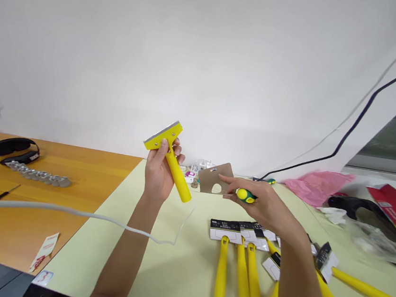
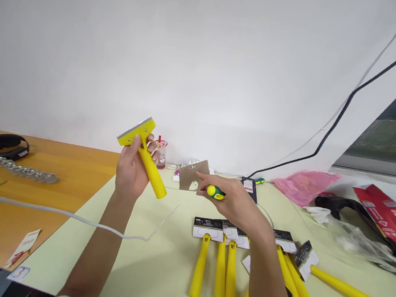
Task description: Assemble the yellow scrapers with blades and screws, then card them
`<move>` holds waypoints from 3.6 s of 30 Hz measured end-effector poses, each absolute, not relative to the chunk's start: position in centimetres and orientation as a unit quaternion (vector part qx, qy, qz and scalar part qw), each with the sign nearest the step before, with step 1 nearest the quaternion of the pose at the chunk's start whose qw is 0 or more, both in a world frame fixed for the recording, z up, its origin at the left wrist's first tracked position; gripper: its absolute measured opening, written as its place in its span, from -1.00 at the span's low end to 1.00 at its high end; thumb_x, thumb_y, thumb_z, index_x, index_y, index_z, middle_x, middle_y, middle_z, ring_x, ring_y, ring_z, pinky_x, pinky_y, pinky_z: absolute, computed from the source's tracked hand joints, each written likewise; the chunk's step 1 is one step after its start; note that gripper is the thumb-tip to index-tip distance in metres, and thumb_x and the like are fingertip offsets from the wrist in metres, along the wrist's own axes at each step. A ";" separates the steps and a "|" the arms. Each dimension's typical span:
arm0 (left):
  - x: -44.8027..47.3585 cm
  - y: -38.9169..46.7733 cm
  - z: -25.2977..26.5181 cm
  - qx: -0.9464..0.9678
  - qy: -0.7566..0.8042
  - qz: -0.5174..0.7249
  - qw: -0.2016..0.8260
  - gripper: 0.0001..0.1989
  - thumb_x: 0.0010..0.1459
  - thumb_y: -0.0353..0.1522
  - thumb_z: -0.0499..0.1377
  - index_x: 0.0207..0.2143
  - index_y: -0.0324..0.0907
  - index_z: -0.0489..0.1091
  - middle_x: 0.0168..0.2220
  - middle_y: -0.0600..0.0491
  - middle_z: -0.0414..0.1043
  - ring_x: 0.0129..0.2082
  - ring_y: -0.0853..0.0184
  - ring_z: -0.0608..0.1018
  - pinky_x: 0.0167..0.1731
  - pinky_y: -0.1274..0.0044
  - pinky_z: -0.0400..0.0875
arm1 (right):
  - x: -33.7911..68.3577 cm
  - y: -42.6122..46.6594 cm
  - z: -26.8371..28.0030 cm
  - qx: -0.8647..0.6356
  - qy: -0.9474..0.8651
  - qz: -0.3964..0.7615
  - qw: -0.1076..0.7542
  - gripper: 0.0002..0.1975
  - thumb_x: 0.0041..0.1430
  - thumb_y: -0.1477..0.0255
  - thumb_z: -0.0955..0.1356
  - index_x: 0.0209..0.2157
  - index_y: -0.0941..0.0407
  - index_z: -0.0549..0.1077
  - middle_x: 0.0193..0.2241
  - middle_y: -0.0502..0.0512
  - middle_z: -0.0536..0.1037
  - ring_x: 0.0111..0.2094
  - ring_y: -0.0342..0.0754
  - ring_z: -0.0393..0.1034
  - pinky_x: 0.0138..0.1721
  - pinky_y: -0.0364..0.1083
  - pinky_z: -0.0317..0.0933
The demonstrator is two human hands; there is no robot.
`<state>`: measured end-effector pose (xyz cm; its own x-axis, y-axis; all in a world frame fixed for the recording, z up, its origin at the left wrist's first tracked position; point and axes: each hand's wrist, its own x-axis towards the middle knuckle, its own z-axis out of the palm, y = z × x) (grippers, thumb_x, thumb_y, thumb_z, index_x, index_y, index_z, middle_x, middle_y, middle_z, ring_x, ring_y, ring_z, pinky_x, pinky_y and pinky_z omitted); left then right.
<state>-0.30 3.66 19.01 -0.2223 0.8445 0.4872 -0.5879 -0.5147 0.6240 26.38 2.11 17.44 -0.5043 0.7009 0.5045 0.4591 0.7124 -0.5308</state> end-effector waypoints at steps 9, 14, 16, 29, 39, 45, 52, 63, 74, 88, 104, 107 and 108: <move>-1.6 3.3 18.9 0.371 0.115 0.783 0.486 -0.83 0.41 -0.18 0.37 -0.07 -0.04 0.59 0.06 0.02 0.62 0.03 0.32 0.64 0.13 0.47 0.57 | 26.0 1.4 18.0 -0.315 -0.872 0.166 0.336 -0.86 0.41 0.39 0.45 -0.30 -0.04 0.61 0.14 0.01 0.73 0.07 0.23 0.72 -0.09 0.03 0.58; -1.8 3.6 19.0 0.345 0.091 0.805 0.474 -0.86 0.47 -0.21 0.31 -0.02 -0.01 0.60 0.16 0.05 0.62 0.16 0.28 0.64 0.25 0.42 0.57 | 26.2 1.3 17.8 -0.321 -0.873 0.172 0.323 -0.86 0.41 0.39 0.42 -0.27 -0.05 0.64 0.24 0.01 0.65 0.04 0.22 0.73 -0.06 0.06 0.58; -1.5 3.7 18.9 0.344 0.087 0.804 0.477 -0.86 0.49 -0.23 0.29 0.00 -0.01 0.61 0.20 0.05 0.60 0.23 0.26 0.62 0.30 0.40 0.55 | 26.1 1.2 17.7 -0.319 -0.872 0.171 0.329 -0.86 0.41 0.39 0.42 -0.25 -0.05 0.65 0.24 0.01 0.65 0.04 0.22 0.73 -0.05 0.06 0.58; 1.6 3.2 17.7 0.442 0.148 0.711 0.527 -0.57 0.16 -0.21 0.57 0.00 -0.13 0.58 0.15 -0.13 0.67 0.18 0.01 0.70 0.23 0.16 0.61 | 24.6 0.4 17.5 -0.307 -0.810 0.185 0.464 -0.92 0.41 0.30 0.48 -0.21 -0.05 0.66 0.23 0.08 0.66 0.11 0.25 0.70 0.09 0.16 0.59; -0.5 2.7 18.4 0.599 0.278 0.587 0.469 -0.53 0.26 0.04 0.43 -0.21 -0.17 0.50 -0.21 -0.08 0.70 -0.16 0.17 0.74 -0.26 0.49 0.60 | 23.2 0.9 16.7 -0.328 -0.755 0.228 0.519 -0.78 0.37 0.19 0.52 -0.27 -0.03 0.51 0.12 0.09 0.74 0.07 0.27 0.71 0.11 0.20 0.55; -1.8 3.2 18.5 0.629 0.334 0.567 0.414 -0.58 0.16 -0.02 0.52 -0.33 -0.17 0.56 -0.32 0.01 0.62 -0.32 0.28 0.64 -0.29 0.50 0.58 | 22.5 1.3 16.4 -0.327 -0.745 0.260 0.521 -0.74 0.37 0.16 0.52 -0.28 -0.03 0.46 0.09 0.09 0.75 0.12 0.24 0.69 0.13 0.19 0.54; -2.5 3.8 17.9 0.677 0.331 0.548 0.364 -0.78 0.19 -0.12 0.52 -0.31 -0.07 0.76 0.22 -0.18 0.61 0.30 -0.02 0.55 0.15 0.32 0.53 | 22.3 1.9 15.8 -0.342 -0.739 0.214 0.540 -0.70 0.30 0.09 0.57 -0.28 0.00 0.57 -0.06 0.11 0.79 -0.05 0.17 0.71 0.00 0.08 0.53; -3.2 3.9 18.0 0.677 0.348 0.501 0.412 -0.69 0.14 -0.08 0.53 -0.30 -0.15 0.77 -0.30 -0.07 0.70 -0.30 0.20 0.65 -0.32 0.46 0.50 | 20.5 2.1 15.4 -0.325 -0.686 0.187 0.623 -0.68 0.30 0.11 0.57 -0.28 0.03 0.53 -0.06 0.14 0.70 -0.07 0.08 0.61 -0.03 0.02 0.50; -2.4 3.7 17.9 0.619 0.313 0.621 0.365 -0.75 0.10 -0.16 0.57 -0.32 -0.14 0.74 -0.30 -0.02 0.67 -0.24 0.20 0.66 -0.19 0.39 0.62 | 20.2 3.8 14.1 -0.357 -0.764 0.327 0.427 -0.67 0.30 0.06 0.54 -0.23 0.04 0.63 -0.20 0.06 0.73 -0.13 0.09 0.59 -0.04 0.03 0.43; -3.8 2.9 18.0 0.748 0.232 0.543 0.302 -0.50 0.16 -0.11 0.55 0.11 -0.02 0.68 0.11 -0.13 0.62 0.13 0.06 0.63 0.11 0.28 0.57 | 20.6 4.0 13.8 -0.360 -0.769 0.301 0.434 -0.76 0.25 0.18 0.56 -0.16 0.03 0.69 -0.23 0.02 0.74 -0.22 0.07 0.58 -0.18 0.00 0.40; -3.2 4.5 17.5 0.740 0.175 0.588 0.275 -0.31 0.38 0.22 0.15 -0.54 -0.04 0.67 -0.49 -0.15 0.59 -0.15 -0.01 0.65 0.00 0.10 0.53 | 20.8 3.7 13.0 -0.342 -0.848 -0.069 0.400 -0.82 0.33 0.56 0.44 -0.11 0.01 0.50 -0.12 0.14 0.69 -0.16 0.07 0.60 -0.33 -0.08 0.28; -3.2 4.5 17.5 0.713 0.218 0.597 0.295 -0.30 0.32 0.28 0.16 -0.53 -0.03 0.68 -0.46 -0.15 0.59 -0.12 -0.03 0.66 0.09 0.07 0.52 | 21.0 3.2 13.6 -0.352 -0.867 -0.013 0.353 -0.80 0.34 0.56 0.42 -0.07 -0.01 0.53 -0.13 0.12 0.70 -0.20 0.07 0.60 -0.30 -0.08 0.28; -3.1 4.6 17.5 0.703 0.226 0.603 0.302 -0.30 0.30 0.30 0.17 -0.52 -0.03 0.69 -0.45 -0.14 0.60 -0.11 -0.02 0.66 0.11 0.07 0.51 | 21.1 3.0 13.9 -0.346 -0.873 0.020 0.342 -0.78 0.35 0.54 0.43 -0.03 -0.02 0.54 -0.11 0.11 0.72 -0.19 0.08 0.61 -0.26 -0.06 0.31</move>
